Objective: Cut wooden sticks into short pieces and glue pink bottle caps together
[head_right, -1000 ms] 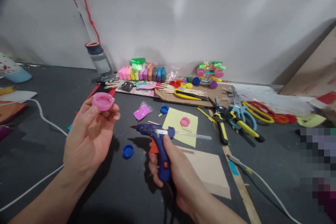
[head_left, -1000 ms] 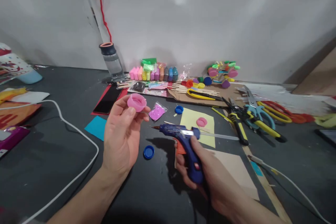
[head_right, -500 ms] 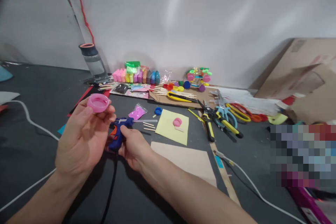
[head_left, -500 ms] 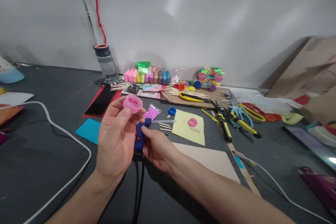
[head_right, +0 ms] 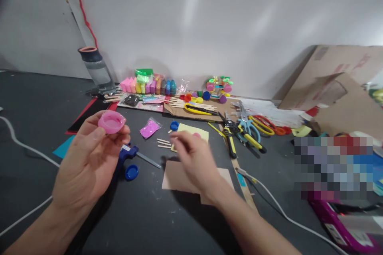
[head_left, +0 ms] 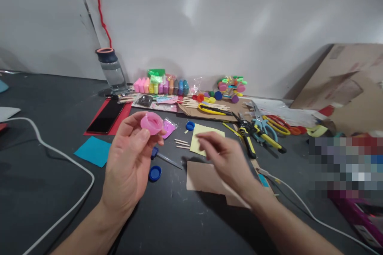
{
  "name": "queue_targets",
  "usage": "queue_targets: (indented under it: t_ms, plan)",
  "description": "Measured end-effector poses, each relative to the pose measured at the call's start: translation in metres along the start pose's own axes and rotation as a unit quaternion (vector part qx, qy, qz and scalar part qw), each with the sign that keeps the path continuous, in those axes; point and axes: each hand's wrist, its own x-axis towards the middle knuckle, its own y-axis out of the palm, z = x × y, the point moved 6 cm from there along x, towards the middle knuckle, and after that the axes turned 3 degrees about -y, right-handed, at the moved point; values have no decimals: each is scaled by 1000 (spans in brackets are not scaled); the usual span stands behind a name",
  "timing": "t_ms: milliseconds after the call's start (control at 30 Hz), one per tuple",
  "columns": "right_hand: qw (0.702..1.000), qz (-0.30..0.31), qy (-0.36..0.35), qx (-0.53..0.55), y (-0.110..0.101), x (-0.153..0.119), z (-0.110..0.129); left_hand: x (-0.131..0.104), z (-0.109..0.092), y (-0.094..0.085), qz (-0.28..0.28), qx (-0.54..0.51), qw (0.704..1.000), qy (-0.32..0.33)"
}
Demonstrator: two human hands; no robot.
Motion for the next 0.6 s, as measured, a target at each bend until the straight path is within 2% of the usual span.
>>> queue_targets:
  t_ms: [67,133,200,333,467,600]
  plan:
    - [991,-78,-22,-105,-37,13,-20,-1,3,1,12,2,1000,-11]
    - [976,-100,-28,-190,-58,24,-40,-2,6,3,21,6,1000,-19]
    - [965,-81,-32,-246,-62,31,-57,-2,9,4,30,9,999,-26]
    - [950,-60,-54,-303,-51,35,-72,-3,13,5,32,12,999,-41]
    - [949,-91,-91,-289,-48,33,-64,-5,17,6,34,19,998,-56]
    - [956,-154,-130,-213,-66,9,-26,-8,22,10,57,27,995,-78]
